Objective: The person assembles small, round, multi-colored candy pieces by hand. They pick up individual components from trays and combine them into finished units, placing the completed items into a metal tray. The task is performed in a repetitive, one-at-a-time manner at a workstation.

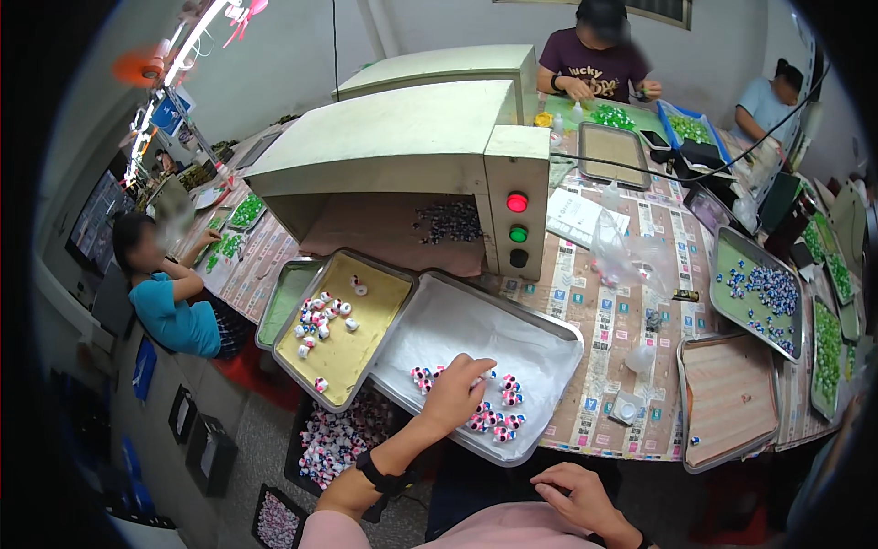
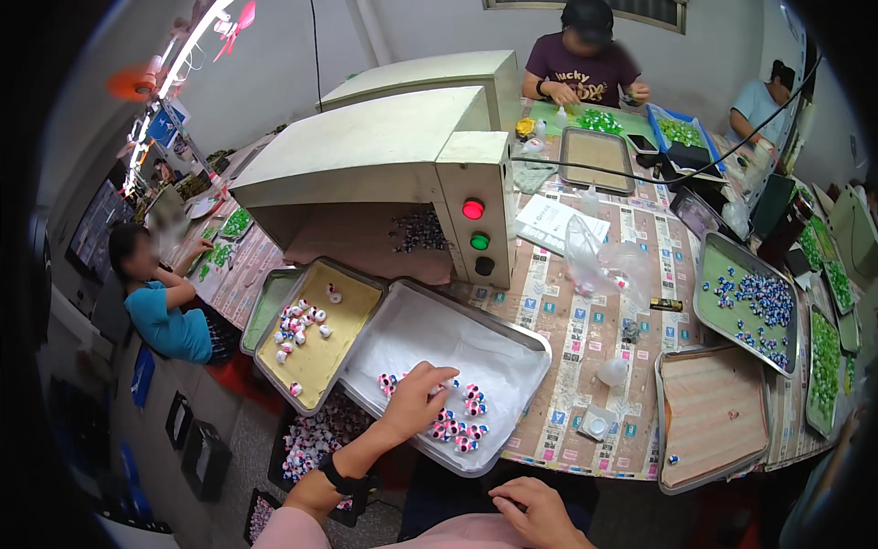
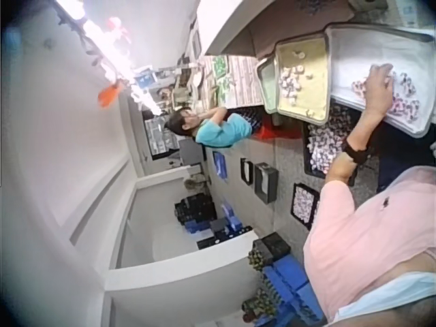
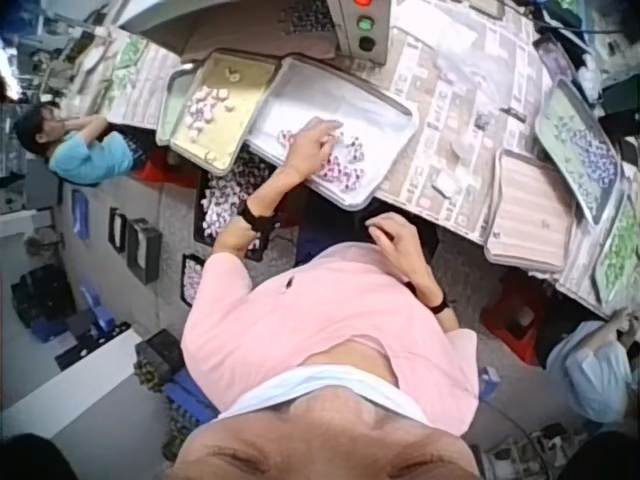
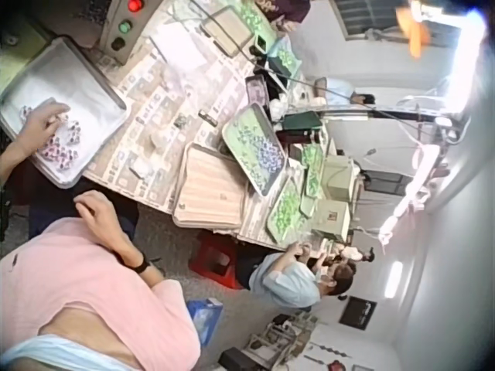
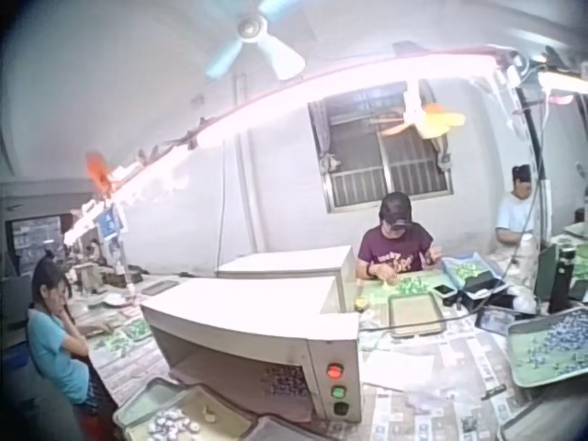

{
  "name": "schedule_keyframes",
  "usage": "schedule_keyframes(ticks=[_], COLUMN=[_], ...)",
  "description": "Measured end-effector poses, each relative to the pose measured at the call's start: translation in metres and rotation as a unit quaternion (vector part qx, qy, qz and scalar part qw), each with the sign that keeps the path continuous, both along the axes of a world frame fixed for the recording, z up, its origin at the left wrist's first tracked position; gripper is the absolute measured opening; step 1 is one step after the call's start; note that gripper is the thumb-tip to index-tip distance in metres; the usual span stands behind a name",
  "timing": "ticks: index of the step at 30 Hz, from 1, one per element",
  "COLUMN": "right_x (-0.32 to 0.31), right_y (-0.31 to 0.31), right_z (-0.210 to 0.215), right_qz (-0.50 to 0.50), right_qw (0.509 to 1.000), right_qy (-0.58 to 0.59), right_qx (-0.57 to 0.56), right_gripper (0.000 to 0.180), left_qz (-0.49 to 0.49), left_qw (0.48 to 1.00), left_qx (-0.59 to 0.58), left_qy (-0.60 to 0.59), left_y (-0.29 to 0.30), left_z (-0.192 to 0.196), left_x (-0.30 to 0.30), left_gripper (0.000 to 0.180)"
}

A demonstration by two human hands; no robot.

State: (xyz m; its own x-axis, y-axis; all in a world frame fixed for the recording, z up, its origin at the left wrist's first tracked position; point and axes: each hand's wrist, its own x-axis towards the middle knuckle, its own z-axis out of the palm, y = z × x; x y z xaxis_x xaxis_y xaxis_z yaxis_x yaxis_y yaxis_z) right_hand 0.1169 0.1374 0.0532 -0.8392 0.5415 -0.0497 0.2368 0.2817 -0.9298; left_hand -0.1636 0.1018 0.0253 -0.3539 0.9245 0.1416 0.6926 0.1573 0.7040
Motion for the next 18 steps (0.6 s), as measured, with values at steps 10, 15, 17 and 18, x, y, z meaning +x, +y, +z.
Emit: schedule_keyframes(ticks=[10, 15, 17, 18], right_x=[-0.005, -0.007, -0.008, -0.009], right_y=[-0.004, -0.008, -0.007, -0.007], right_z=[0.010, 0.019, 0.017, 0.017], right_qz=[-0.008, -0.005, 0.001, 0.006], right_qw=[1.000, 1.000, 1.000, 1.000], right_qy=[0.012, 0.006, 0.002, 0.004], right_qx=[0.011, -0.006, -0.015, -0.012], right_gripper=[0.013, 0.012, 0.012, 0.013], left_qz=[-0.017, 0.089, 0.153, 0.193], left_qw=[0.999, 0.995, 0.983, 0.970], left_qx=[0.006, 0.050, 0.083, 0.102], left_qy=[0.036, -0.001, 0.048, 0.103], left_y=[-0.014, -0.051, -0.069, -0.080], left_z=[0.009, 0.034, 0.040, 0.039], left_x=[-0.011, -0.049, -0.080, -0.100], left_gripper=[0.037, 0.032, 0.029, 0.030])
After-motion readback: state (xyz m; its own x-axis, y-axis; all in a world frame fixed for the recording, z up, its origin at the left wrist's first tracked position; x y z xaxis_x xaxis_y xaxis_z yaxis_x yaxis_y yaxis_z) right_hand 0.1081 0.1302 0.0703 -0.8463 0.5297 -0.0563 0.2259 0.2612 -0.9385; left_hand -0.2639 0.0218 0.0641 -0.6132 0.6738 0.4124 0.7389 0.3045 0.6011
